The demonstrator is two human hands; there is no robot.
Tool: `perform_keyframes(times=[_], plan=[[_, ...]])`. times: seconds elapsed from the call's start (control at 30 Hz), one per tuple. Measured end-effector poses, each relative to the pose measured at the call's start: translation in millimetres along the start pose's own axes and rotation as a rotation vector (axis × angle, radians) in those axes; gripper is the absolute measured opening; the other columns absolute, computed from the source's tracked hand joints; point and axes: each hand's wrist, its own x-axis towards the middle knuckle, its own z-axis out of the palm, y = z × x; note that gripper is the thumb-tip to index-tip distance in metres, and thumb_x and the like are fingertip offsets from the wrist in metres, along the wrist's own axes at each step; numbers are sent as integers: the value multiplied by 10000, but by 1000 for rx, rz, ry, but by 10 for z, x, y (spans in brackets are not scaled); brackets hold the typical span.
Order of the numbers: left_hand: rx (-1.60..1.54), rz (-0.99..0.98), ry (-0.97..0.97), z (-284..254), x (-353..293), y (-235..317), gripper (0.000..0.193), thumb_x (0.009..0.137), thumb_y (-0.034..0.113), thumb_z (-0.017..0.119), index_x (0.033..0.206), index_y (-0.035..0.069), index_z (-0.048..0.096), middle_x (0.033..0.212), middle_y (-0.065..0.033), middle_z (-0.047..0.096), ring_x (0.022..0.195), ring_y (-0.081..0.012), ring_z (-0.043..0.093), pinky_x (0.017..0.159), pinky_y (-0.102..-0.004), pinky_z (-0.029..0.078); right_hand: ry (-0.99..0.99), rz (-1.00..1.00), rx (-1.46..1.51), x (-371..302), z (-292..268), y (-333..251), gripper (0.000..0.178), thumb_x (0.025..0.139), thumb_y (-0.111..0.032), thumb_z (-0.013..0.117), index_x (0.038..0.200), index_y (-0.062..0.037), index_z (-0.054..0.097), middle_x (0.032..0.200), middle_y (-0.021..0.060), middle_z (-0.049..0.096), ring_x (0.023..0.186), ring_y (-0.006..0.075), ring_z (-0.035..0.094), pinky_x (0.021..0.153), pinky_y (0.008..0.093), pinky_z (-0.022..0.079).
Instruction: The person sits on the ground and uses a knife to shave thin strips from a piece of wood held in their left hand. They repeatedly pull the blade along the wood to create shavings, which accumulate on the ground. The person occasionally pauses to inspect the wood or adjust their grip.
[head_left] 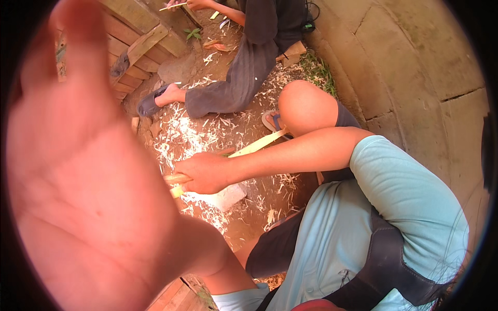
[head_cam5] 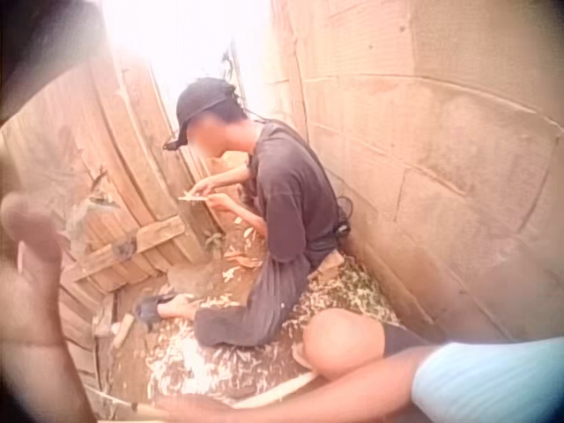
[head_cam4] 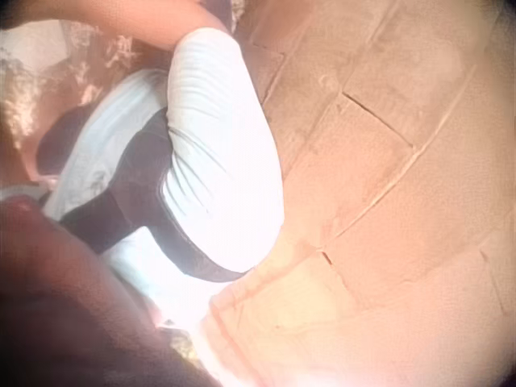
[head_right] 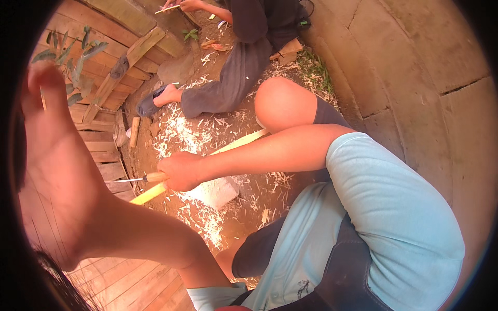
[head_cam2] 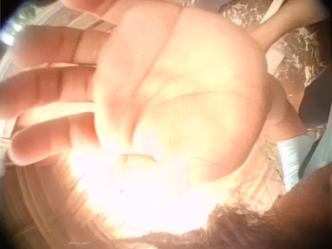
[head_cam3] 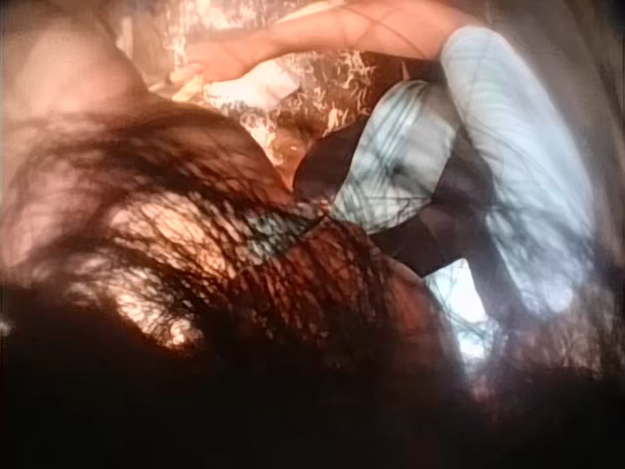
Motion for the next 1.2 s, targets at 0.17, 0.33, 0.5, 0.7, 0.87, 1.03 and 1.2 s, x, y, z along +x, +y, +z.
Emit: perform_keyframes(times=[0.17, 0.33, 0.5, 0.7, 0.87, 1.03, 1.2], plan=[[283, 120, 254, -62, -512, 340, 295, 890, 244, 429, 983, -6, 556, 924, -94, 494, 874, -232, 414, 810, -426, 346, 49, 81, 9, 32, -13, -280, 244, 828, -242, 594, 966, -50, 534, 827, 177, 609, 833, 376, 597, 708, 465, 446], [697, 402, 702, -266, -1325, 557, 253, 934, 216, 403, 874, 31, 566, 815, -42, 526, 761, -185, 476, 731, -354, 393, 160, -56, 108, 234, 95, -297, 213, 831, -203, 568, 923, -17, 519, 798, 193, 598, 770, 372, 601, 681, 451, 456], [1137, 153, 1247, -724, -2396, 429, 325, 959, 317, 349, 1008, 37, 506, 920, -74, 539, 846, -169, 497, 712, -304, 426, -191, 36, 264, 222, 274, -570, 207, 833, -194, 557, 898, 1, 528, 742, 162, 594, 697, 250, 602, 640, 387, 465], [278, -98, 1268, -812, -3084, -190, 704, 923, 608, 265, 1254, 6, 418, 1273, -154, 466, 1200, -264, 441, 1006, -419, 347, -413, 172, 355, -49, 371, -259, 261, 849, -217, 533, 986, 2, 574, 807, 125, 611, 745, 178, 589, 648, 330, 458], [-28, -153, 1033, -1020, -3292, -204, 863, 855, 729, 234, 1332, 22, 362, 1330, -147, 420, 1229, -277, 415, 1033, -435, 303, -505, 357, 513, -53, 330, -232, 297, 864, -254, 521, 1011, 0, 562, 905, 130, 607, 835, 197, 587, 716, 349, 453], [-86, -190, 1196, -918, -3068, -298, 881, 840, 747, 233, 1327, 24, 360, 1334, -146, 410, 1238, -271, 402, 1042, -443, 283, -440, 322, 290, 14, 438, -147, 308, 887, -283, 507, 1031, -13, 540, 908, 122, 600, 848, 179, 581, 738, 328, 450], [-47, -235, 1311, -953, -3246, -300, 794, 873, 695, 228, 1323, 51, 346, 1292, -141, 422, 1242, -285, 384, 1032, -462, 286, -477, 186, 192, -75, 666, -176, 287, 859, -258, 507, 1027, -28, 543, 936, 162, 596, 856, 278, 595, 757, 378, 456]])
